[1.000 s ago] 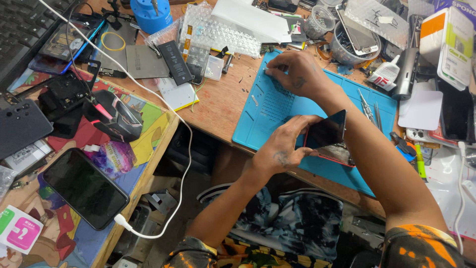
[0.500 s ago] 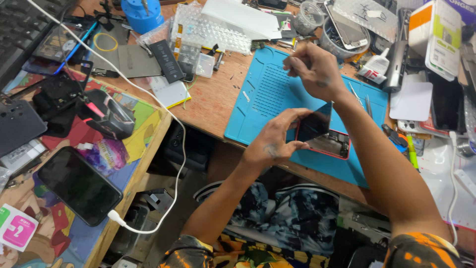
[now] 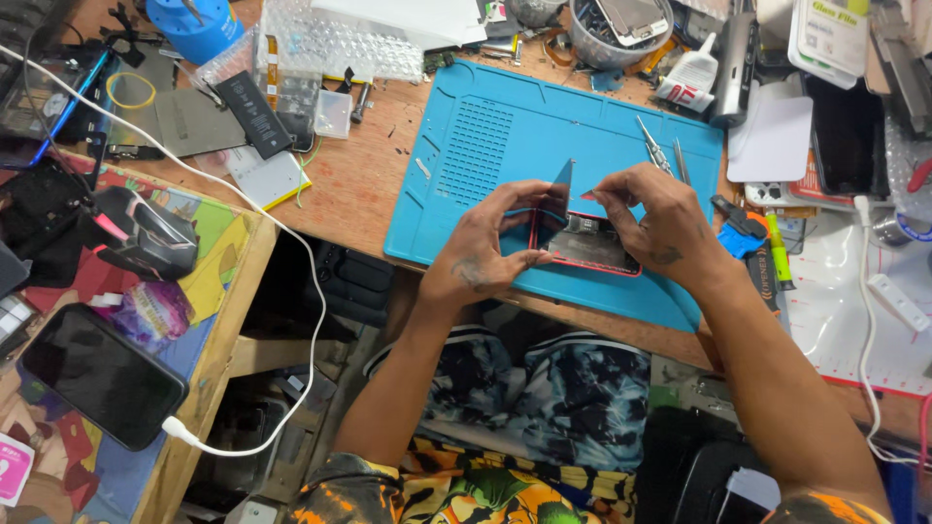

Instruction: The person is repairing a mobile phone. They use tweezers to carefully place a small component into the phone's chassis and then connect a ribbon cable to the motherboard.

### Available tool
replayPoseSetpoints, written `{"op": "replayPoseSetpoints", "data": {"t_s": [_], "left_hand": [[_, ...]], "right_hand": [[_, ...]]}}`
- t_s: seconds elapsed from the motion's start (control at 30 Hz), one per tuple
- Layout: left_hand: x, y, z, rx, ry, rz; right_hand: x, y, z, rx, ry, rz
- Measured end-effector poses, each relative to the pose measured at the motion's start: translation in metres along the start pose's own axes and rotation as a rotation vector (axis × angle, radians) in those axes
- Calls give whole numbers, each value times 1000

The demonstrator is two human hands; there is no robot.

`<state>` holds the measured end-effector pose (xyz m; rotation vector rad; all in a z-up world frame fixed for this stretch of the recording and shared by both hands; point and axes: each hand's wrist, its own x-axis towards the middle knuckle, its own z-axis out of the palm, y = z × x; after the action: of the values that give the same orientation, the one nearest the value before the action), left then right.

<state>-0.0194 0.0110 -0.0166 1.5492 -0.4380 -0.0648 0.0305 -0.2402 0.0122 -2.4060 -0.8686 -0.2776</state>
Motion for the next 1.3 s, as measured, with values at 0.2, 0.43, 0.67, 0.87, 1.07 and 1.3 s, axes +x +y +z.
{"op": "replayPoseSetpoints", "data": {"t_s": [0.2, 0.43, 0.67, 0.87, 1.07, 1.3], "left_hand": [[2, 2, 1, -36, -9, 2], [1, 1, 3, -18, -4, 22], [-1, -4, 2, 9, 8, 23], [0, -8, 1, 93, 51, 48], [-2, -13, 3, 34, 68, 66], [-7, -16, 0, 84, 86, 153]], "right_hand": [[-3, 1, -15, 7, 7, 21], [-4, -1, -12, -77, -3, 25], [5, 12, 0, -64, -45, 18], [39, 5, -13, -76, -139, 204], [129, -15, 8, 232, -258, -63], [182, -65, 69, 154, -556, -230]]}}
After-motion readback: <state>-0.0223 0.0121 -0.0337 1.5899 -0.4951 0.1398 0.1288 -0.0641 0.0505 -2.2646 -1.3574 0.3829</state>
